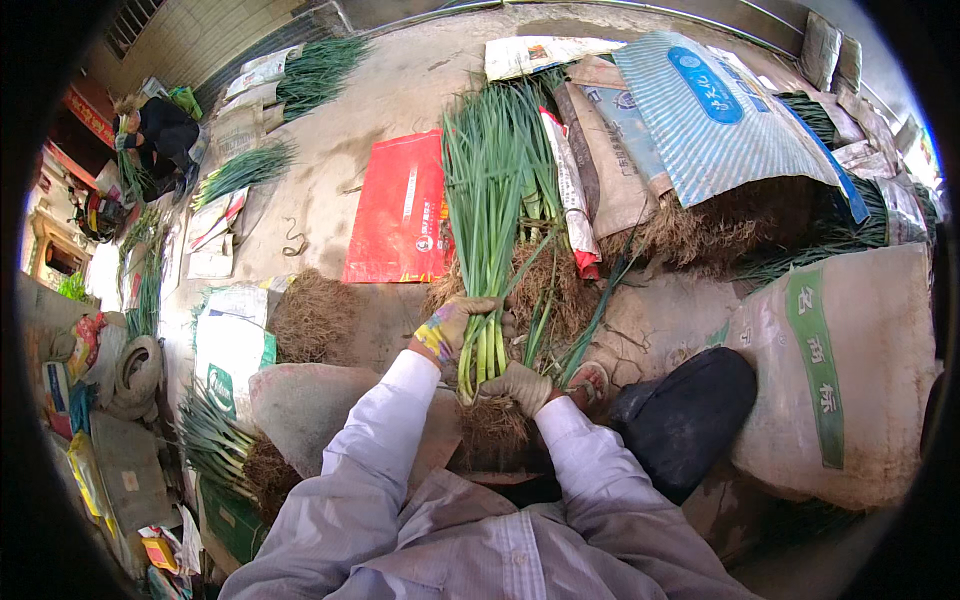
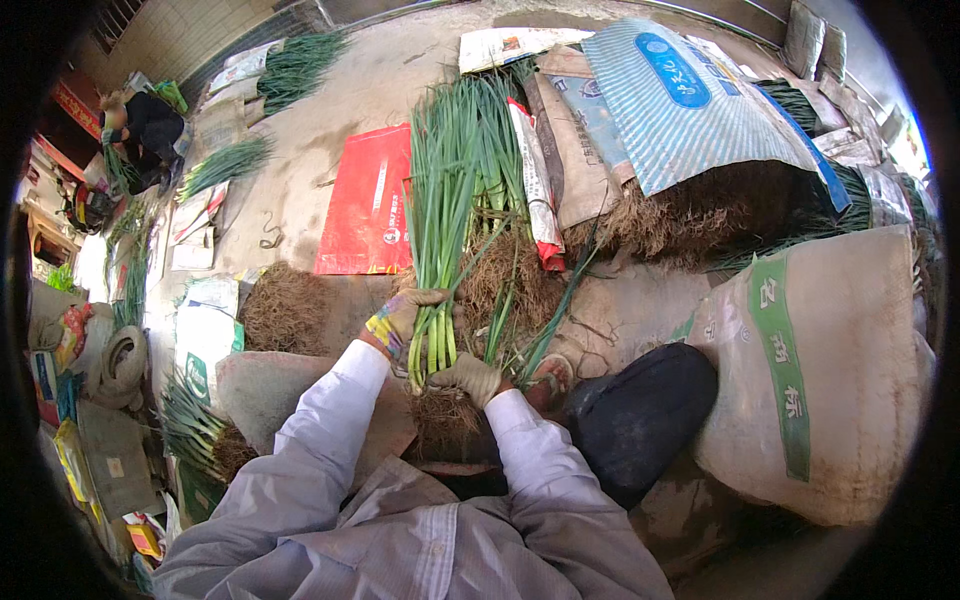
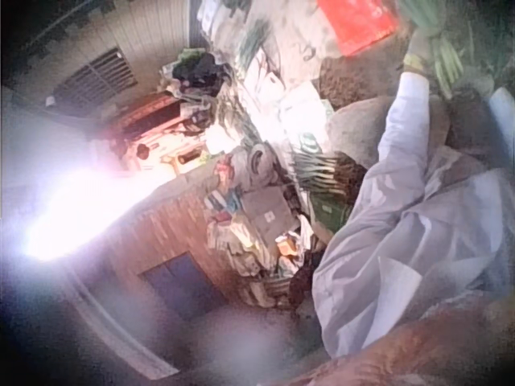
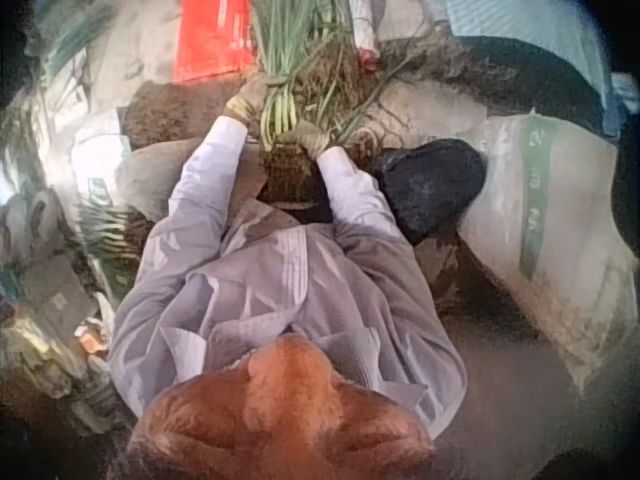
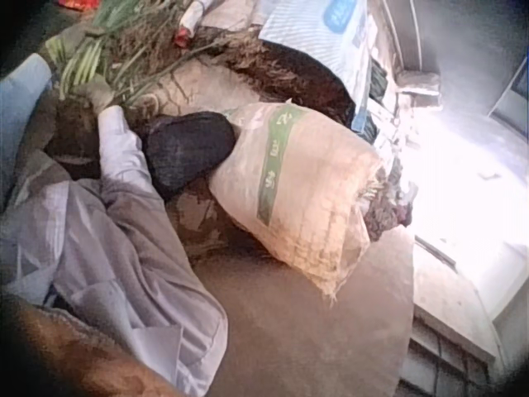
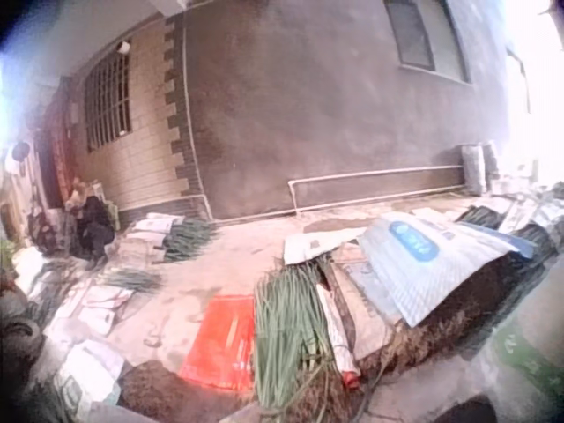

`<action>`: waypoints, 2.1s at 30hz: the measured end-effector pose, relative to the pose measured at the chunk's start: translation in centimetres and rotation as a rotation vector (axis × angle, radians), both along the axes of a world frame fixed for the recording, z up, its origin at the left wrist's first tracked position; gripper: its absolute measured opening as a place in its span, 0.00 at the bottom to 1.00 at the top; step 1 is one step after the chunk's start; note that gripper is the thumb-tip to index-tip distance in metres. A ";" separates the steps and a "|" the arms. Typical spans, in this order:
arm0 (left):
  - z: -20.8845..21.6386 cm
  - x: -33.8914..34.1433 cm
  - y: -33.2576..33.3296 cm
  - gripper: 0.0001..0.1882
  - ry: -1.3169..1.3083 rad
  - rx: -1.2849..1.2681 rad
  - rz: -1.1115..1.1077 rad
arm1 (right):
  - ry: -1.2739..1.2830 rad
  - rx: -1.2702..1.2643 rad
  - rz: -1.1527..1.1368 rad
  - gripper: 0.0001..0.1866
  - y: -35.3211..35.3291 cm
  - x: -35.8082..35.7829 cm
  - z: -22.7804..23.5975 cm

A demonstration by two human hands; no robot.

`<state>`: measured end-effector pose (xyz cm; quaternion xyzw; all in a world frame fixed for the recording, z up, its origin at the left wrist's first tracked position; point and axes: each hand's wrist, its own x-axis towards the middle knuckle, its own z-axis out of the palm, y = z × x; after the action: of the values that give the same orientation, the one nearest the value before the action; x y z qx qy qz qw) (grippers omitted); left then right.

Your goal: The person sits on the floor and sorts green onions by hand, removing soil and roots, then arranging them into neat bundles. The person moves aside sacks and packaging to access the onions and continues bundling them throughout the clip.

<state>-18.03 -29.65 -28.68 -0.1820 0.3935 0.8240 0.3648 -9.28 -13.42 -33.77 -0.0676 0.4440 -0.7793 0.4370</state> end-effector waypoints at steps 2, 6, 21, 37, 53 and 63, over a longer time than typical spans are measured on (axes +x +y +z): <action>1.2 -0.2 -0.5 0.16 -0.013 0.051 0.041 | -0.112 -0.088 -0.020 0.26 -0.5 0.1 0.7; 4.0 -2.7 -2.0 0.16 0.138 0.081 0.036 | -0.278 -0.282 0.030 0.31 -1.2 0.7 2.2; 22.8 -4.1 -12.4 0.10 0.343 -0.721 -0.285 | 0.397 0.616 -0.538 0.14 2.8 -6.3 9.1; 25.8 7.3 -18.4 0.13 0.240 -0.837 -0.449 | 1.251 0.916 -0.146 0.13 -2.0 -4.7 13.1; 24.2 14.0 -21.3 0.22 0.060 -0.727 -0.284 | 0.972 0.952 -0.215 0.17 -1.5 -2.3 12.0; 22.7 16.3 -20.7 0.29 0.178 -0.620 -0.220 | 1.299 0.865 0.033 0.12 -7.6 0.4 11.0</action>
<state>-1.70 -50.37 -5.95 -0.1680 0.6730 0.6335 0.3429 -8.90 -21.01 -22.76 -0.3406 0.8742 -0.3347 0.0883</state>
